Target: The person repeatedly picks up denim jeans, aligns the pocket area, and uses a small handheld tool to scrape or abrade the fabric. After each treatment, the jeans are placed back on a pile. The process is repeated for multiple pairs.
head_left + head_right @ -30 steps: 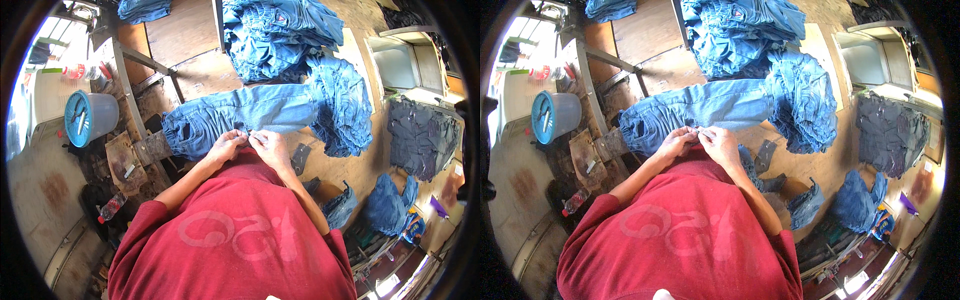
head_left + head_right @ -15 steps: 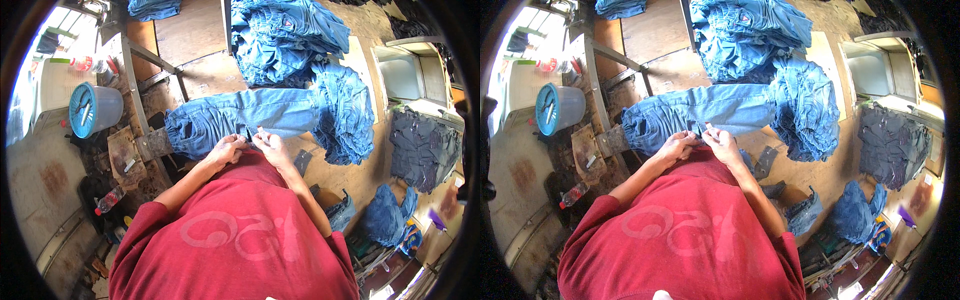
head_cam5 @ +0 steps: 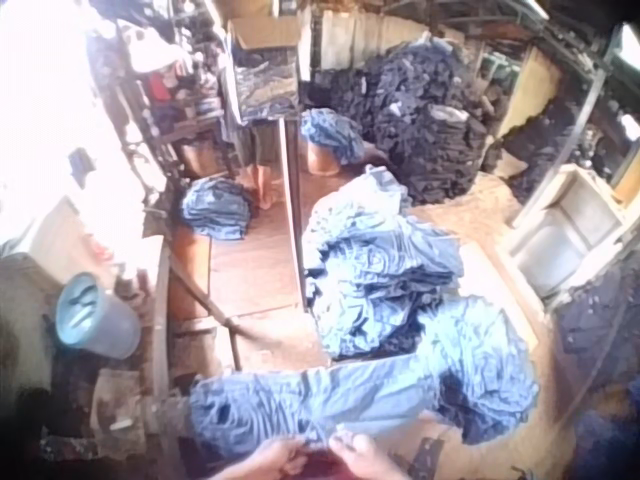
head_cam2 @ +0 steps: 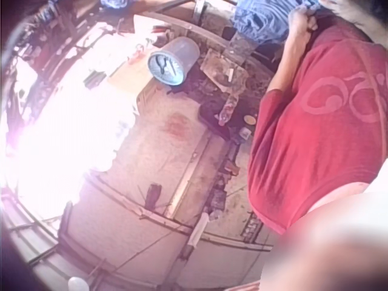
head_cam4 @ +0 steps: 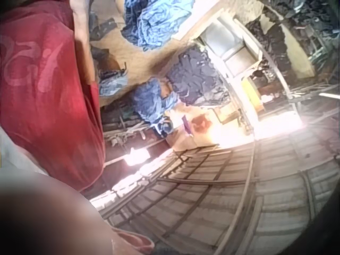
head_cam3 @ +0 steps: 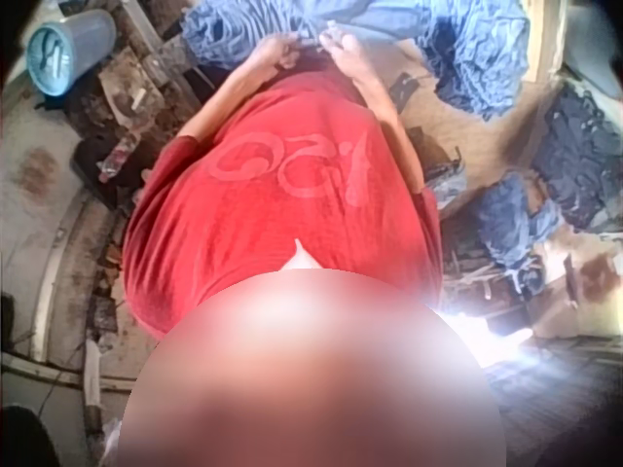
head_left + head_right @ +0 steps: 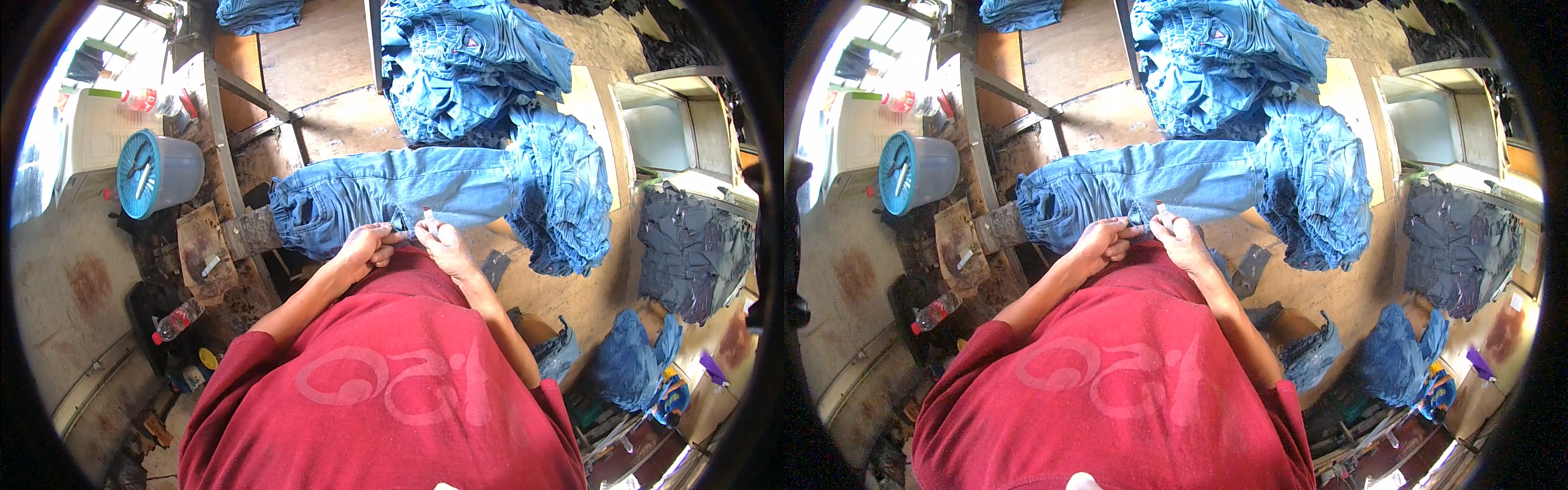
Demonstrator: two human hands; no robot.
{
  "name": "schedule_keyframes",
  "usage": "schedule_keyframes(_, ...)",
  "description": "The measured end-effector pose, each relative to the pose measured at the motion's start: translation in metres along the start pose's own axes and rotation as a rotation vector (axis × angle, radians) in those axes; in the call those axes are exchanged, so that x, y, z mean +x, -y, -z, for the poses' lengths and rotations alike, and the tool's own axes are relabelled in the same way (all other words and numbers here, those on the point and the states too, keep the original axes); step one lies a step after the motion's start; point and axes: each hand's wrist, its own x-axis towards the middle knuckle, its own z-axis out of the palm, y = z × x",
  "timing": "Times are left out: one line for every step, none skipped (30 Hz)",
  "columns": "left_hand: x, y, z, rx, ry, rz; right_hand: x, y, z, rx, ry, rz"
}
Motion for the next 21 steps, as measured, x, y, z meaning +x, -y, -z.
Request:
schedule_keyframes(-0.001, -0.001, -0.003, -0.023, -0.007, 0.010, -0.002, 0.001, 0.002, 0.077, 0.021, -0.069)
schedule_keyframes(-0.003, -0.002, -0.006, -0.055, -0.026, 0.024, -0.003, 0.003, 0.004, 0.071, -0.012, -0.032)
schedule_keyframes(-0.002, -0.003, -0.008, 0.081, -0.026, -0.026, -0.004, 0.004, 0.007, 0.102, -0.048, 0.001)
schedule_keyframes(-0.001, -0.004, -0.011, 0.207, -0.039, -0.072, -0.005, 0.005, 0.009, 0.154, -0.066, 0.028)
schedule_keyframes(0.001, -0.004, -0.012, 0.323, -0.021, -0.140, -0.006, 0.005, 0.013, 0.150, -0.098, 0.053)
schedule_keyframes(0.002, -0.004, -0.013, 0.308, -0.028, -0.121, -0.006, 0.005, 0.018, 0.167, -0.112, 0.073)
schedule_keyframes(0.003, -0.003, -0.013, 0.282, -0.004, -0.127, -0.006, 0.004, 0.023, 0.199, -0.120, 0.120)
schedule_keyframes(0.005, -0.003, -0.012, 0.257, 0.021, -0.134, -0.006, 0.003, 0.029, 0.212, -0.141, 0.084)
schedule_keyframes(0.004, 0.000, -0.012, 0.160, -0.012, -0.109, -0.004, 0.001, 0.034, 0.242, -0.158, 0.077)
schedule_keyframes(0.005, 0.001, -0.011, 0.115, -0.021, -0.107, -0.003, -0.001, 0.041, 0.267, -0.180, 0.024)
schedule_keyframes(0.005, 0.002, -0.010, 0.068, -0.022, -0.084, -0.002, -0.003, 0.049, 0.183, -0.273, 0.013)
schedule_keyframes(0.006, 0.002, -0.009, 0.020, -0.046, -0.040, 0.000, -0.005, 0.057, 0.205, -0.296, 0.054)
schedule_keyframes(0.007, 0.003, -0.009, 0.078, -0.033, -0.070, 0.002, -0.008, 0.064, 0.166, -0.344, 0.079)
schedule_keyframes(0.008, 0.003, -0.009, 0.135, -0.040, -0.080, 0.005, -0.010, 0.070, 0.142, -0.397, 0.065)
schedule_keyframes(0.011, 0.002, -0.009, 0.187, -0.033, -0.115, 0.007, -0.012, 0.079, 0.077, -0.413, 0.065)
schedule_keyframes(0.013, 0.002, -0.010, 0.237, -0.035, -0.107, 0.011, -0.015, 0.085, 0.136, -0.438, 0.141)
schedule_keyframes(0.015, 0.002, -0.010, 0.282, -0.024, -0.123, 0.014, -0.017, 0.092, 0.034, -0.544, 0.216)
schedule_keyframes(0.017, 0.002, -0.011, 0.319, 0.000, -0.148, 0.019, -0.020, 0.098, -0.061, -0.649, 0.317)
schedule_keyframes(0.017, 0.003, -0.010, 0.274, -0.006, -0.135, 0.023, -0.021, 0.110, -0.065, -0.618, 0.300)
schedule_keyframes(0.018, 0.005, -0.009, 0.223, -0.016, -0.131, 0.028, -0.023, 0.117, -0.098, -0.700, 0.183)
schedule_keyframes(0.018, 0.006, -0.007, 0.172, -0.022, -0.119, 0.035, -0.024, 0.126, -0.120, -0.733, 0.203)
